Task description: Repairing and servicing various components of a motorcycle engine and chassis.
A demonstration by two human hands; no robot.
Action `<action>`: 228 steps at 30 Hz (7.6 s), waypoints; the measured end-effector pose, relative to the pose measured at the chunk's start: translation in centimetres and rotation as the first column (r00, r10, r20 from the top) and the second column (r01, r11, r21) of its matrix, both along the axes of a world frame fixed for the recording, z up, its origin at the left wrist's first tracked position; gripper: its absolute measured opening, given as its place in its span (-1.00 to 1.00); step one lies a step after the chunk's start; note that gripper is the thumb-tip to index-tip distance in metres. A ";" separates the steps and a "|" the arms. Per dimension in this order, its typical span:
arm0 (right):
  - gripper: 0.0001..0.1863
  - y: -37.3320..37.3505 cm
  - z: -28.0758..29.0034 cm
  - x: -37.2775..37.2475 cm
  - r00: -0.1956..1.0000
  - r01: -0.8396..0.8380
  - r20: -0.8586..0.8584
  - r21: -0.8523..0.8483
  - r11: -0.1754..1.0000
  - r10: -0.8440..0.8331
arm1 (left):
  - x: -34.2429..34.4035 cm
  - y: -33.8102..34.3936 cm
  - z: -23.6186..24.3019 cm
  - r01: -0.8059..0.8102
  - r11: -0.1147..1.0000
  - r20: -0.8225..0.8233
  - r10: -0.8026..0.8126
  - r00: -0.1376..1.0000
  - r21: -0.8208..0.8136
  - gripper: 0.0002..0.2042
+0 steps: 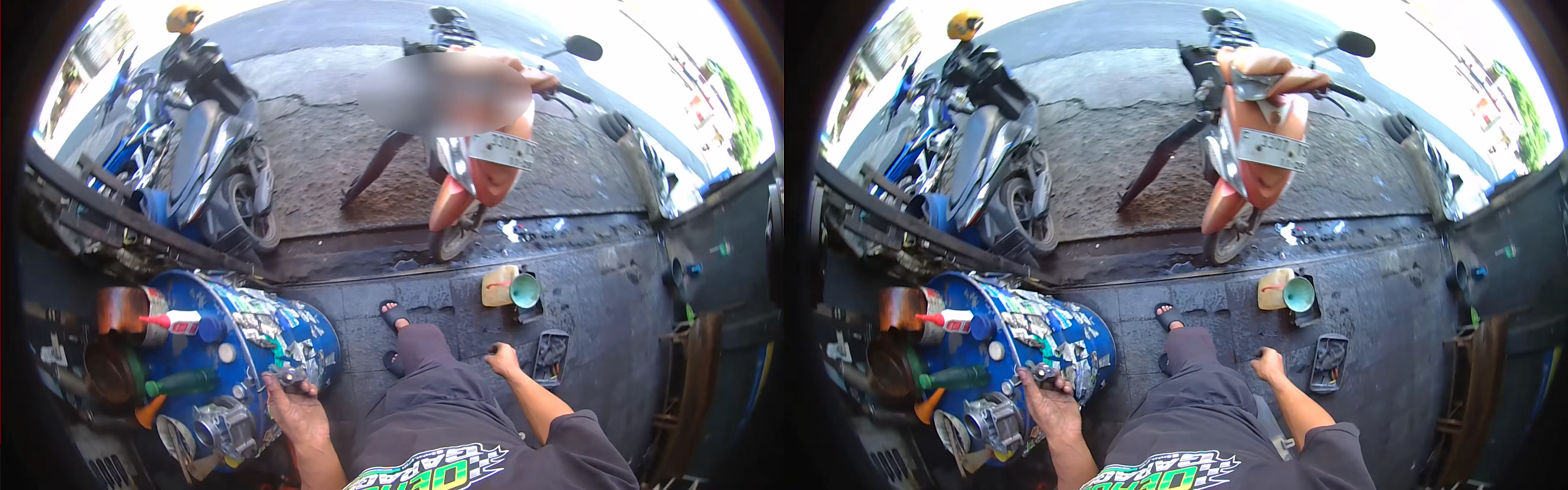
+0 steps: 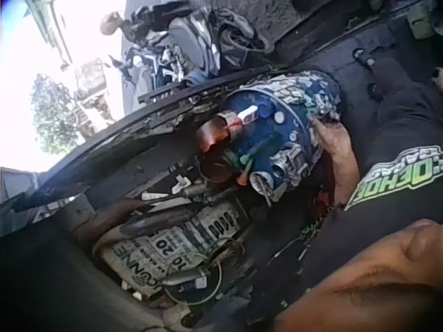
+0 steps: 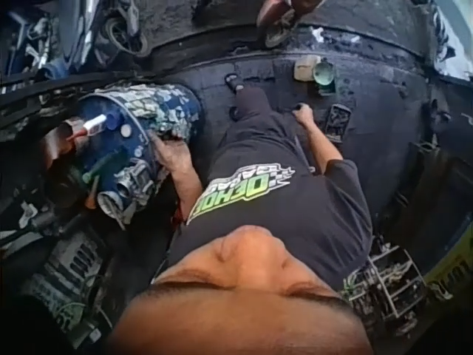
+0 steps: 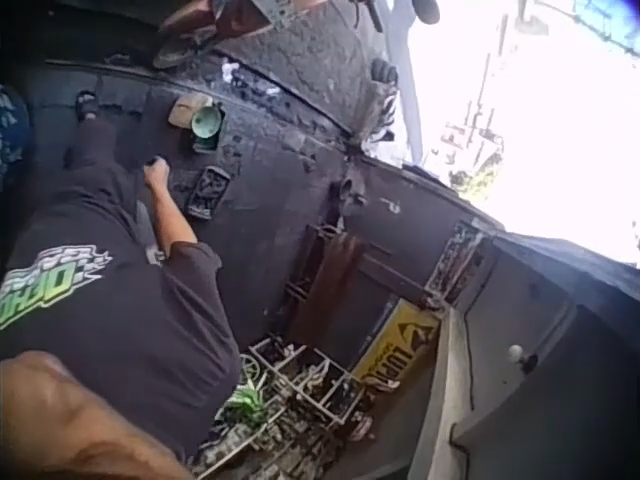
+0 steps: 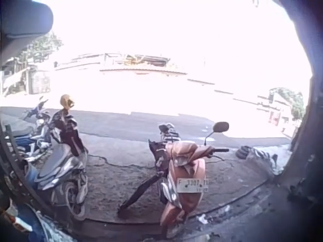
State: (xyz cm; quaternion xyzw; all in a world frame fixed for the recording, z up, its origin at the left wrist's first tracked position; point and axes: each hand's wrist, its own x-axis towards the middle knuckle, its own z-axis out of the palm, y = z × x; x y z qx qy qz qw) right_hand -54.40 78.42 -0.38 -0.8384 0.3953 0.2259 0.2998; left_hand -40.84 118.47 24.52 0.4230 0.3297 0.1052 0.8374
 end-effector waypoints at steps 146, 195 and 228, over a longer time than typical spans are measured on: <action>-0.71 -63.4 -22.6 114.6 0.834 -0.549 0.279 0.340 0.763 0.476 | 97.9 -92.7 -45.2 0.296 0.950 -0.637 -0.166 0.753 0.103 -0.77; -0.60 -68.2 -12.8 114.5 0.828 -0.529 0.239 0.631 0.567 0.507 | 93.9 -93.0 -37.6 0.714 0.460 -0.586 -0.411 0.698 0.528 -0.56; -0.58 -66.8 -19.5 114.8 0.963 -0.209 0.067 0.796 0.568 0.261 | 96.2 -93.8 -42.5 0.017 0.999 -0.534 0.007 0.846 0.040 -0.70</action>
